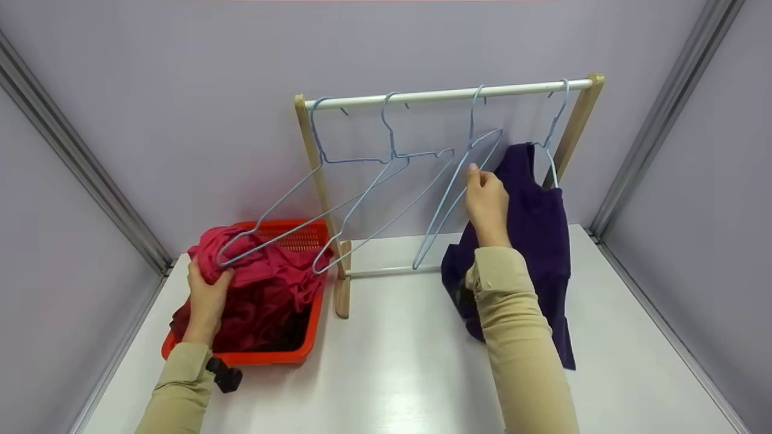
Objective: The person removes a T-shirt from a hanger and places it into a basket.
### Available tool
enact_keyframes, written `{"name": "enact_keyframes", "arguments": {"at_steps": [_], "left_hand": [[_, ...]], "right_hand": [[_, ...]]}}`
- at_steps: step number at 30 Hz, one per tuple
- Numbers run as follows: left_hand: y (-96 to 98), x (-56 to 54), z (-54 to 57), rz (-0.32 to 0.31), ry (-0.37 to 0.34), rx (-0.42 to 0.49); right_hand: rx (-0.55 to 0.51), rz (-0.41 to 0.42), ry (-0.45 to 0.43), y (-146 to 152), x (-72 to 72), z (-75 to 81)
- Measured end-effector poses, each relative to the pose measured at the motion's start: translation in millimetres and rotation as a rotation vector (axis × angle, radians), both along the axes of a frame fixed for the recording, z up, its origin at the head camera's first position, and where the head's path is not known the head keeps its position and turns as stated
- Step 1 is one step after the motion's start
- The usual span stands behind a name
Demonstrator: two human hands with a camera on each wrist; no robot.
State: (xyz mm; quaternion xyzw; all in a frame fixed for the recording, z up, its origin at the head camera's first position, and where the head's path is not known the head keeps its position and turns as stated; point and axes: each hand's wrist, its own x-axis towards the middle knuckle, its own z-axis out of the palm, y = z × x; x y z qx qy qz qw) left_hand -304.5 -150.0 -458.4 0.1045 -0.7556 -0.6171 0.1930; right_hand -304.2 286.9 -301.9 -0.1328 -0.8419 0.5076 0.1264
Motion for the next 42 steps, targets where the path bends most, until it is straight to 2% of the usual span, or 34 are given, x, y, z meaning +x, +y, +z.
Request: {"name": "enact_keyframes", "arguments": {"at_steps": [4, 8, 11, 16, 20, 27, 30, 34, 40, 42], "left_hand": [[0.9, -0.6, -8.4, -0.113, -0.114, -0.141], [0.9, 1.5, -14.8, -0.200, -0.181, -0.271], [0.3, 2.3, -14.5, -0.206, -0.188, -0.336], [-1.1, -0.3, -8.1, -0.186, -0.225, -0.321], [-2.4, -1.5, -4.6, -0.154, -0.250, -0.289], [-8.0, -0.3, -2.4, -0.128, -0.262, -0.281], [-10.6, 1.3, -2.6, -0.118, -0.261, -0.290], [-17.6, 5.7, -3.2, -0.054, -0.235, -0.354], [-40.4, 20.4, -13.8, 0.239, -0.123, -0.558], [-48.5, 25.8, -20.6, 0.301, -0.120, -0.605]], "right_hand": [[0.096, -0.109, 0.071, 4, 3.2, 5.0], [0.124, -0.169, 0.183, 7, 6.2, 10.3], [0.133, -0.231, 0.267, 11, 5.6, 13.9], [0.154, -0.358, 0.318, 20, 2.6, 18.9], [0.155, -0.366, 0.260, 32, 3.3, 21.1], [0.231, -0.248, -0.056, 60, 10.1, 16.4], [0.254, -0.212, -0.100, 68, 12.0, 14.6], [0.252, -0.211, -0.104, 73, 12.0, 13.1], [0.217, -0.279, -0.135, 76, 11.7, 10.3], [0.207, -0.293, -0.137, 76, 11.3, 9.4]]}}
